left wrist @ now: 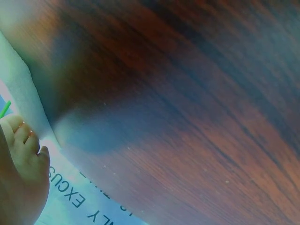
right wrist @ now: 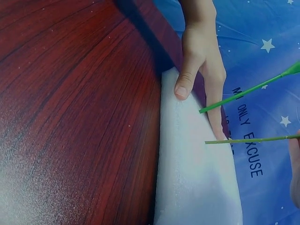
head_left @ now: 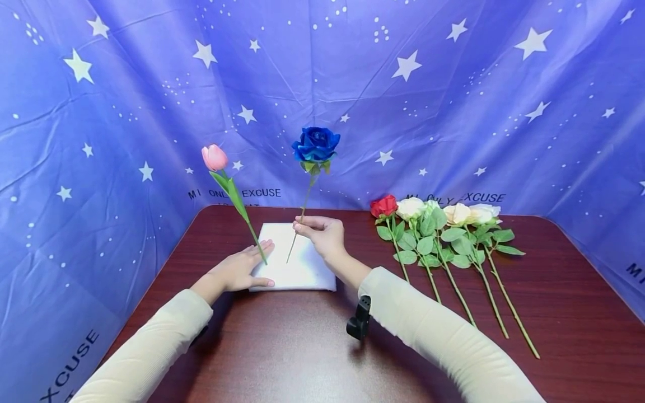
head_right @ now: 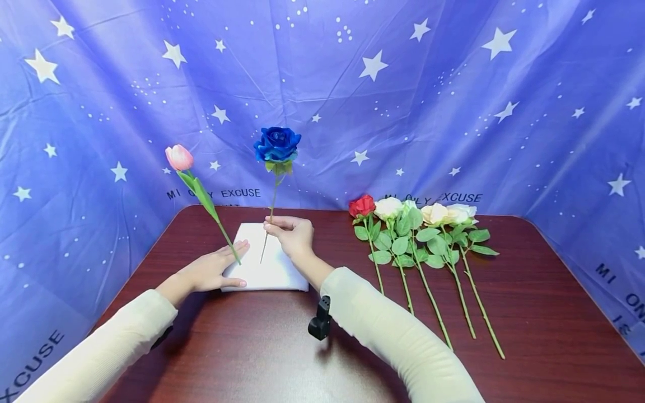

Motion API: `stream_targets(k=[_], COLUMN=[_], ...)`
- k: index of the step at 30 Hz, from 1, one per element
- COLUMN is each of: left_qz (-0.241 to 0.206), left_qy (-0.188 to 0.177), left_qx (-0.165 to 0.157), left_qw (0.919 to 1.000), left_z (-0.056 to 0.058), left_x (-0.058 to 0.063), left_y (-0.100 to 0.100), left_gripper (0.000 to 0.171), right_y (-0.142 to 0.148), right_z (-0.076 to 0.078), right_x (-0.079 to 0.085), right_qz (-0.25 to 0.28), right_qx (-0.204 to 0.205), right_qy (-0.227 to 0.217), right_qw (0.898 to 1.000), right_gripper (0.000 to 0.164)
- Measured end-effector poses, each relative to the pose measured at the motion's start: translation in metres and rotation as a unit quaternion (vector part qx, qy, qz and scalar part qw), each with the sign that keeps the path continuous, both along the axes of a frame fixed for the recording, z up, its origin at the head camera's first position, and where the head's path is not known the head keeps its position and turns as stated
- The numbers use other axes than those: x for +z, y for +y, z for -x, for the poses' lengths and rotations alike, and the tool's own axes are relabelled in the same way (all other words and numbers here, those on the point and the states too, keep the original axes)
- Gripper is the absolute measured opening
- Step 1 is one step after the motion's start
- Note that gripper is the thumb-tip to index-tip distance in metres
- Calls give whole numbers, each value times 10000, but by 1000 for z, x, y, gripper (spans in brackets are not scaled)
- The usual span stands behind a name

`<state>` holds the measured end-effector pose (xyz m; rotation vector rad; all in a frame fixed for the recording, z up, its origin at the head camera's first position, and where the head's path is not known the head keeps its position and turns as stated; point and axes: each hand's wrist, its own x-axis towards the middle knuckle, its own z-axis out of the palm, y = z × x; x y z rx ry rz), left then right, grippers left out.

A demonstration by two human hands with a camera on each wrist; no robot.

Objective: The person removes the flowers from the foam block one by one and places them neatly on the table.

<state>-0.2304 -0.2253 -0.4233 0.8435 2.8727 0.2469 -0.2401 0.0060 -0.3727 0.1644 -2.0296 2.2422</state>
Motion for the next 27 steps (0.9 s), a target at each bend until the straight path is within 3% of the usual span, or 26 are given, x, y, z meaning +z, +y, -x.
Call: stream_targets(k=[10,18,27], left_qz=[-20,16,-7], left_qy=[-14,42,103], left_qx=[33,11,-33], left_qw=[10000,10000,9999], left_z=[-1,-1,-1], left_x=[2,0,1], left_y=[2,2,1], left_gripper=[97,97,97], right_y=[2,2,11], right_z=[1,3,2], right_x=[-1,2,13], right_qz=[269,318,800], right_qx=[-40,-31,151], right_qy=[-112,32,318], right_qw=[9996,9995,9962], right_gripper=[25,24,28])
